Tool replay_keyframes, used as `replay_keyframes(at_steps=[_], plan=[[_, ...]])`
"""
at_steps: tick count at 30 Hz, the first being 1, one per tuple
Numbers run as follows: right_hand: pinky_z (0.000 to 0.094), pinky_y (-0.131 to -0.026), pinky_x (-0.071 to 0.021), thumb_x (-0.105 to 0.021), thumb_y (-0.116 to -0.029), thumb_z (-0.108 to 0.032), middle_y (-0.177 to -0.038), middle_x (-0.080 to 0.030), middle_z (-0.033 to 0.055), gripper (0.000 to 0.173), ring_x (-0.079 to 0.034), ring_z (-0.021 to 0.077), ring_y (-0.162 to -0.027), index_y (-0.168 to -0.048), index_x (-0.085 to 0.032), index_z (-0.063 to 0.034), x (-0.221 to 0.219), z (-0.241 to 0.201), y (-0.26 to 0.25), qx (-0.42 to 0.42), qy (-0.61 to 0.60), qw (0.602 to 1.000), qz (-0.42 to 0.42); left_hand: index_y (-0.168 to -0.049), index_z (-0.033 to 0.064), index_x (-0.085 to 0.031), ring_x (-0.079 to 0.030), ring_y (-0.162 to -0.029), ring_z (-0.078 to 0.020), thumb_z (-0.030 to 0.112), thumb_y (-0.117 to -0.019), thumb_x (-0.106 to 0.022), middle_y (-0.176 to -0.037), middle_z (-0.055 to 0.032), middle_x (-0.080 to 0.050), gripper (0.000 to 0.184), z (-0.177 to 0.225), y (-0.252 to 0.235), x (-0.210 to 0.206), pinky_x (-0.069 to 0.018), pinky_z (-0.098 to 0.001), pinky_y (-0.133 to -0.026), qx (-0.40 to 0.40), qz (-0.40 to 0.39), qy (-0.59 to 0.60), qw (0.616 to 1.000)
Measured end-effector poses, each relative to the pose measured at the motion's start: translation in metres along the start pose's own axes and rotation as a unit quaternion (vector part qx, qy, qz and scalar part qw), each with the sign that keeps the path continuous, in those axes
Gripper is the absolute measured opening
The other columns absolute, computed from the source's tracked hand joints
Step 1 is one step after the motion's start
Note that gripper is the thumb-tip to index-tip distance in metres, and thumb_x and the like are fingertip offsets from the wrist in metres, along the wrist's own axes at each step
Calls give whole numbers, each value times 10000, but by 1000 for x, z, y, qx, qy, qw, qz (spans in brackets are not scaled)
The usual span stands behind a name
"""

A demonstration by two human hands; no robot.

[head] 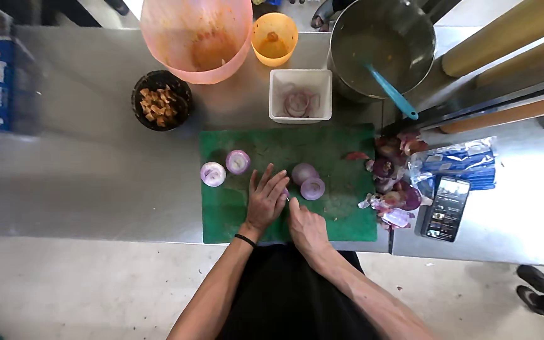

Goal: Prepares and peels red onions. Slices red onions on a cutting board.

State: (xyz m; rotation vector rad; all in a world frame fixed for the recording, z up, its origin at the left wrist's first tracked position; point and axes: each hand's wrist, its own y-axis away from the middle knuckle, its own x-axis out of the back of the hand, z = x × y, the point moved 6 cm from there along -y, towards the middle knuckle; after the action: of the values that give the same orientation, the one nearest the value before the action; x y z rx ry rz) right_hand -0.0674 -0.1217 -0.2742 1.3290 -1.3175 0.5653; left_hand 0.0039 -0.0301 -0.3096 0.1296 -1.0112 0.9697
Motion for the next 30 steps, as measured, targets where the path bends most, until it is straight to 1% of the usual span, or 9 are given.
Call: replay_keyframes(at_steps=[3,5,7,11,15,18,23,27,30], plan=[[458,-539,-556,-603,-988,-83,-784,-671,164,142,-701,345,-654,-1111,-643,-25,-3,-4,-6,0,7,1000,-9,-1304,133,-643,-379,-1488,-307,336,-1083,-323,-1423,-57,-623,439,-7,-4,1,-157,-592,-1229,13,48,-2,999],[456,-534,-556,-610,-986,-91,-777,-669,160,142,-701,342,-647,-1105,-646,-23,-4,-2,-7,4,14,1000,-3,-1327,121,-633,-342,-1508,-321,314,-1078,-346,-1443,-59,-607,427,-6,-5,1,-136,-604,-1234,16,38,0,999],[455,-531,-554,-601,-987,-84,-776,-665,165,156,-697,347,-642,-1120,-644,-14,-5,-2,-9,8,15,1000,4,-1304,131,-647,-374,-1490,-315,324,-1074,-344,-1410,-57,-633,427,-8,-7,0,-146,-598,-1230,16,53,-5,998],[480,-582,-568,-551,-1018,-92,-833,-686,177,182,-712,364,-711,-1165,-624,-12,-8,-3,-18,-4,17,1000,-21,-1300,122,-657,-379,-1485,-325,349,-1071,-306,-1386,-62,-651,477,-13,-12,-1,-126,-607,-1231,30,58,-8,998],[476,-591,-570,-543,-1025,-95,-855,-684,179,186,-713,363,-724,-1178,-607,-10,-6,-4,-18,-11,19,999,-33,-1337,138,-650,-356,-1499,-323,358,-1059,-303,-1426,-43,-626,496,-12,-14,0,-115,-603,-1228,8,55,-26,998],[471,-594,-571,-535,-1024,-80,-846,-683,179,182,-714,360,-719,-1173,-605,-2,-4,-6,-17,-21,25,999,-33,-1395,200,-624,-305,-1523,-329,408,-1071,-350,-1506,-37,-557,472,-10,-11,-2,-97,-615,-1226,-27,32,-25,999],[464,-580,-568,-536,-1026,-82,-855,-674,174,178,-707,350,-708,-1181,-581,-8,2,-8,-11,-22,24,999,-31,-1266,183,-705,-406,-1470,-327,357,-1043,-491,-1387,-48,-650,355,-11,-12,1,-160,-634,-1219,-34,44,-11,998],[466,-623,-574,-540,-1036,-126,-898,-689,168,206,-720,351,-760,-1213,-579,-26,4,-4,0,-47,26,996,-77,-1226,198,-732,-424,-1460,-318,384,-1061,-439,-1352,-25,-678,385,-5,-11,-1,-146,-633,-1215,-55,40,-14,998],[455,-612,-573,-532,-1031,-105,-895,-684,168,193,-717,350,-748,-1200,-584,-29,6,-3,6,-54,32,994,-87,-1195,188,-739,-424,-1460,-316,373,-1063,-426,-1337,-24,-686,387,1,-9,-3,-137,-634,-1213,-53,31,1,998]])
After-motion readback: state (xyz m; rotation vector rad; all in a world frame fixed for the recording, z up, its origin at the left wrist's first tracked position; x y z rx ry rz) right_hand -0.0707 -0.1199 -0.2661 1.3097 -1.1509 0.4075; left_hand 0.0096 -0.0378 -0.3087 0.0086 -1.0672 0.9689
